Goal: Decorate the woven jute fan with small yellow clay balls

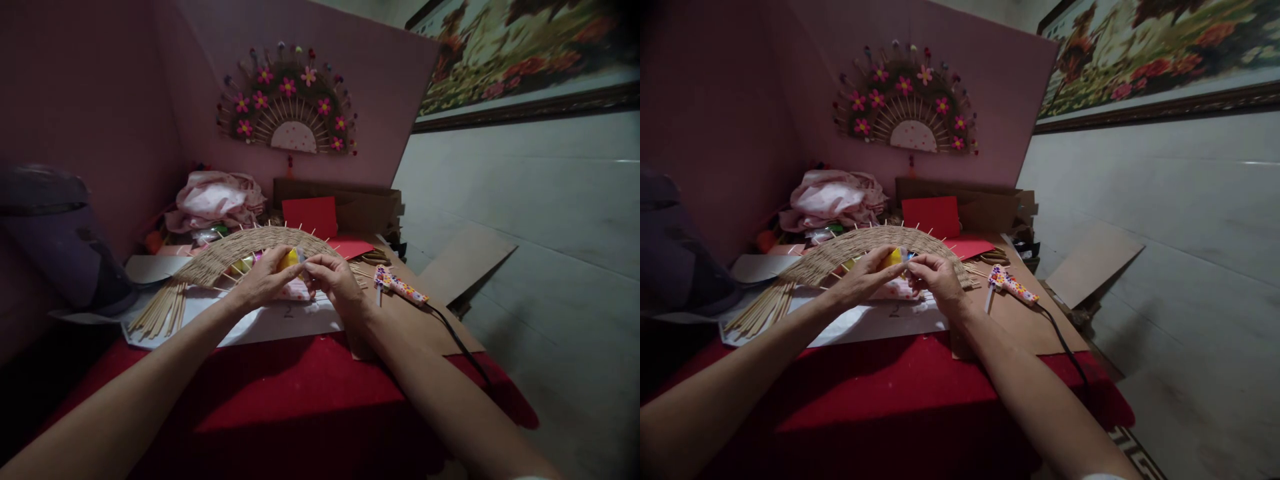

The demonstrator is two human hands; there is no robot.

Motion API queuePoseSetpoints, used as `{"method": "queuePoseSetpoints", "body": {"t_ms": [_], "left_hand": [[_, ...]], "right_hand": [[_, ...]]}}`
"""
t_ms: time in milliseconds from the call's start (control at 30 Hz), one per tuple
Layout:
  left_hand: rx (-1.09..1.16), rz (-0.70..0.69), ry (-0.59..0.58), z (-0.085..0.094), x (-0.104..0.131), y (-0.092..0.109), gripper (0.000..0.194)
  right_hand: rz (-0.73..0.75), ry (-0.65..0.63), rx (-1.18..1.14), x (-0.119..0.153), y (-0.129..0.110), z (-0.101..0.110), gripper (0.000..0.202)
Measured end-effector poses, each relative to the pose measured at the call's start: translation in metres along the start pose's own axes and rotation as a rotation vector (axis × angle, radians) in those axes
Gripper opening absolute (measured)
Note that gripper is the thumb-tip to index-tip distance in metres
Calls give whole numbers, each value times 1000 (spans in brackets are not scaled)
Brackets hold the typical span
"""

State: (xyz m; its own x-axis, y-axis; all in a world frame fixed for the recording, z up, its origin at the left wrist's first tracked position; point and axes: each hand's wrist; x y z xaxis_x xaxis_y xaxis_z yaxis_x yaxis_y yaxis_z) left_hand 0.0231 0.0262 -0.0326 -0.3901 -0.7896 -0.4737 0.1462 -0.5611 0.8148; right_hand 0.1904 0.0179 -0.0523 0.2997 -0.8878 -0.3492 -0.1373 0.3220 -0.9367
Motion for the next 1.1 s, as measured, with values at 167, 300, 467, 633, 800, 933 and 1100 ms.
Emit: {"method": "queuePoseSetpoints", "body": {"t_ms": [167,300,467,633,800,933,1100], "left_hand": [[68,32,-9,1,0,-1,35],[116,38,-13,1,0,-2,34],[162,44,-26,1,1,-3,34],[193,55,-28,0,1,-4,32],[213,64,-30,0,1,-4,32],[250,89,-32,0,1,0,36],[262,102,-30,0,2,2,35]], "right_hand": [[-58,-19,-56,1,-3,-1,17],[-61,-20,-68,1,-5,-2,17],[-63,-32,-69,2,-5,-1,15],[-69,-48,-70,1,-4,-1,17],[-66,-36,-61,-1,0,-1,20],[-48,-48,-83,0,1,0,19],[-51,-47,-80,0,1,0,18]]}}
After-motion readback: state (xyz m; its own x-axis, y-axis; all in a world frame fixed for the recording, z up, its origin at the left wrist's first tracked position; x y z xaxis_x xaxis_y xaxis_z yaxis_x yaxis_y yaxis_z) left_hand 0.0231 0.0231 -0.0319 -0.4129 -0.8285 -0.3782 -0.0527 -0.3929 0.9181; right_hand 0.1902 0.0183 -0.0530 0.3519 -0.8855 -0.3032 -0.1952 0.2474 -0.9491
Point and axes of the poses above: each hand's wrist, its own x-axis away from the middle knuckle, its own z-axis out of the back of the hand, y = z × x, and after that the axes turned 12 degrees about x, right-handed
